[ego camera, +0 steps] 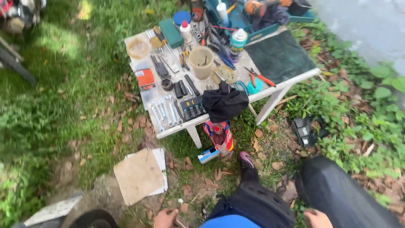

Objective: Reinstalling a carburetor onto a motorcycle engine and securing it with a screwdriver.

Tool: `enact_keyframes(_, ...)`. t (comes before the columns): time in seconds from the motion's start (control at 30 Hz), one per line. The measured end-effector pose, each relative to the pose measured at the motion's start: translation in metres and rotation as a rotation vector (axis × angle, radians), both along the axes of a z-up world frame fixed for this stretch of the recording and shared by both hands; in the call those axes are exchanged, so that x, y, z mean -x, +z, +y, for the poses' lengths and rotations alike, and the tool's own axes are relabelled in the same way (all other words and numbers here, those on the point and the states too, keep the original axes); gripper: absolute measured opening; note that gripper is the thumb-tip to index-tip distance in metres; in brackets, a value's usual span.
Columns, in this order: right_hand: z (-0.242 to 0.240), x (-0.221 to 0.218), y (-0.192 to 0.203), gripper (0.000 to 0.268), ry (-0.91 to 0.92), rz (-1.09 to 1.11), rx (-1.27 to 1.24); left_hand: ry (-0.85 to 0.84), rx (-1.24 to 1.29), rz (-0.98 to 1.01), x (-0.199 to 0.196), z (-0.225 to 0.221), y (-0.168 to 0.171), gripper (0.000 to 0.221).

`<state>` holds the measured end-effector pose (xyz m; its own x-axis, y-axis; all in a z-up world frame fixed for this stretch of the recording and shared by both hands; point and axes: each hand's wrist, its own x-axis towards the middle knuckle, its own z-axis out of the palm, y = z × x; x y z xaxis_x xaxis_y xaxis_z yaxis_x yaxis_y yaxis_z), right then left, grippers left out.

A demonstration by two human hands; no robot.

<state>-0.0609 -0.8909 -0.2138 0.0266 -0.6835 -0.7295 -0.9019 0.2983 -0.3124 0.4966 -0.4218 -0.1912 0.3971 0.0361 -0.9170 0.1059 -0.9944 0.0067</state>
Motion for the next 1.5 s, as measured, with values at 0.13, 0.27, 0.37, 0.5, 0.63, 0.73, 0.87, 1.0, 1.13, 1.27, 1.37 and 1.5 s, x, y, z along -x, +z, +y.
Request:
enact_keyframes(0.13,-0.177,-0.143,0.038,0.037,0.209,-0.017,0.063,0.193,0.092,-0.182,0.022,-0.096,0.028,0.073)
enact_keyframes(0.27,-0.312,-0.28,0.128,0.031,0.231,-0.096,0.129,0.192,0.26,-0.304,0.028,-0.222,0.087,0.049)
enact_keyframes(0.37,-0.347,-0.367,0.209,0.035,0.334,-0.146,0.174,0.326,0.43,-0.264,0.027,-0.3,0.179,0.044)
enact_keyframes(0.5,-0.345,-0.435,0.261,0.025,0.286,-0.328,0.146,0.426,0.44,-0.264,0.02,-0.334,0.191,0.04)
enact_keyframes(0.63,-0.317,-0.446,0.296,0.026,0.293,-0.385,0.04,0.4,0.317,-0.196,0.02,-0.343,0.194,0.045)
enact_keyframes(0.73,-0.317,-0.422,0.299,0.028,0.443,-0.346,0.131,0.527,0.41,-0.206,0.023,-0.325,0.156,0.04)
enact_keyframes(0.87,-0.339,-0.408,0.31,0.03,0.304,-0.387,0.133,0.537,0.381,-0.196,0.022,-0.339,0.148,0.034)
enact_keyframes(1.0,-0.382,-0.43,0.296,0.026,0.295,-0.526,0.207,0.528,0.459,-0.302,-0.012,-0.371,0.143,0.038)
enact_keyframes(1.13,-0.439,-0.481,0.29,0.031,0.522,-0.451,0.194,0.68,0.369,-0.398,-0.018,-0.42,0.162,0.041)
enact_keyframes(1.27,-0.52,-0.555,0.283,0.033,0.693,-0.497,0.227,0.99,0.455,-0.422,0.007,-0.492,0.189,0.037)
enact_keyframes(1.37,-0.576,-0.605,0.272,0.038,0.74,-0.458,0.256,0.813,0.357,-0.405,0.03,-0.52,0.176,0.039)
enact_keyframes(1.5,-0.637,-0.67,0.273,0.033,0.835,-0.669,0.524,0.867,0.33,-0.398,0.047,-0.558,0.189,0.043)
